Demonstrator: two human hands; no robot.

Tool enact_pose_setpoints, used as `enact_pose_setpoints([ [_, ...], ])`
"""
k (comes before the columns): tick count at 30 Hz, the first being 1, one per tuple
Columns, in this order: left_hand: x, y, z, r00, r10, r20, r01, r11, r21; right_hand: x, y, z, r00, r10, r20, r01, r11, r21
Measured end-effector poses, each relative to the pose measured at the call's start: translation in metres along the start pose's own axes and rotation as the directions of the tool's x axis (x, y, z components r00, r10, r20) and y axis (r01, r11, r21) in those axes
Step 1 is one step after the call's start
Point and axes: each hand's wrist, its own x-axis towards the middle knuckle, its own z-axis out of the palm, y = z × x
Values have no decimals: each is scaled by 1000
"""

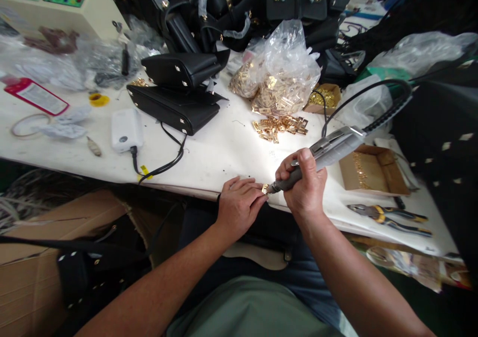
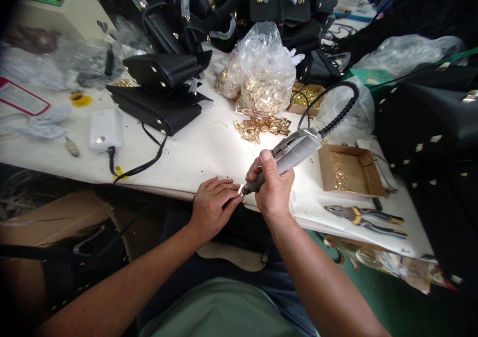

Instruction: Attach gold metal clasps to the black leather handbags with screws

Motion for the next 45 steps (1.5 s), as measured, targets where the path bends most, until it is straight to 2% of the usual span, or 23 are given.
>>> enact_pose_setpoints([
  [6,-1,-2,2,1000,6,-18,-6,1000,-7,1,0,-1,1000,-18,7,18,1000,10],
  [20,-3,-3,1,998,60,-7,-60,998,23,-1,11,-8,1000,-14,-28,12,998,-67],
  [29,-5,-5,1,994,98,-38,-98,995,5,-3,14,-9,1000,-7,-22,5,994,-105],
  [33,-5,-6,2,994,101,-43,-101,995,4,-4,16,-10,999,-36,-19,33,990,-137],
  [37,-5,-6,1,992,113,-51,-113,994,-2,-7,15,-11,998,-65,28,69,982,-177],
  [45,-5,-6,1,990,125,-59,-125,992,12,-13,8,-12,974,-87,209,133,968,-213],
])
